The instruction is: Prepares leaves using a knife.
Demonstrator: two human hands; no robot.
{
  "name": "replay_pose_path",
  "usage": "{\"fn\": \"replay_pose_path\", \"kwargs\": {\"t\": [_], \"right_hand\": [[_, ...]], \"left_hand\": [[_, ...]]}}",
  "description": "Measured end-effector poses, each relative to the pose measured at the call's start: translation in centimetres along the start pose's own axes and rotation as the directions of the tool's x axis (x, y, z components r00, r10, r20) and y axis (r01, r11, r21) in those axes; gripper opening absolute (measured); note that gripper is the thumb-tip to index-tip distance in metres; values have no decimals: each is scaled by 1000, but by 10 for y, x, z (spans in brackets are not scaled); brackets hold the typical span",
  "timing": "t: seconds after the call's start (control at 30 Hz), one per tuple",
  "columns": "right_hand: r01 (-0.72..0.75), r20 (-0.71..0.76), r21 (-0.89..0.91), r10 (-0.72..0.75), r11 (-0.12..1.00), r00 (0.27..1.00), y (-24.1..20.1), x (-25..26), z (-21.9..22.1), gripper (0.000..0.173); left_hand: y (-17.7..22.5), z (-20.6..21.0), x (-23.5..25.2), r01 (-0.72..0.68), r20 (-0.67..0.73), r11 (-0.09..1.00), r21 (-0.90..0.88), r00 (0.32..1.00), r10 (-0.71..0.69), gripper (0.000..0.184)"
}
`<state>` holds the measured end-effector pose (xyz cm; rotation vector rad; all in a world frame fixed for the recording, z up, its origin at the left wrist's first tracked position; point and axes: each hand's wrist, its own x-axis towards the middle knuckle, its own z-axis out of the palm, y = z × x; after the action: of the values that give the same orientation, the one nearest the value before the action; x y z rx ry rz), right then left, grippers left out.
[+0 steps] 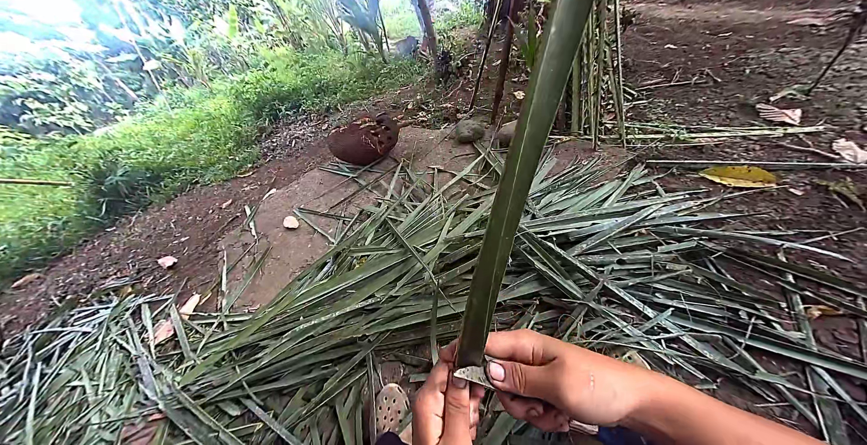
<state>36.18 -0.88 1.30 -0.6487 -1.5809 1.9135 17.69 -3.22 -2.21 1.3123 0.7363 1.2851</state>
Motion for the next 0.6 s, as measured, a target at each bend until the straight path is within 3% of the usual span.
{"fn": "replay_pose_path", "kwargs": {"t": [0.2, 0.33, 0.43, 0.53, 0.6], "right_hand": [[78, -13, -117, -80, 990, 997, 6, 5, -3, 37], [158, -13, -171, -162, 972, 987, 7, 6, -3, 35], [122, 64, -92, -116, 988, 991, 6, 6, -6, 29], [28, 120, -53, -22, 998, 993, 2, 5, -9, 20], [2, 122, -35, 2, 999, 993, 3, 5, -8, 21]], "left_hand": [[1, -5, -5, -12, 16, 997, 71, 1000, 11, 32], [7, -12, -3, 143, 151, 970, -199, 982, -114, 34], [12, -17, 0, 305, 297, 841, -447, 937, -182, 28], [11, -23, 2, 411, 404, 739, -533, 892, -205, 23], [10, -23, 1, 409, 401, 774, -484, 890, -219, 25]]}}
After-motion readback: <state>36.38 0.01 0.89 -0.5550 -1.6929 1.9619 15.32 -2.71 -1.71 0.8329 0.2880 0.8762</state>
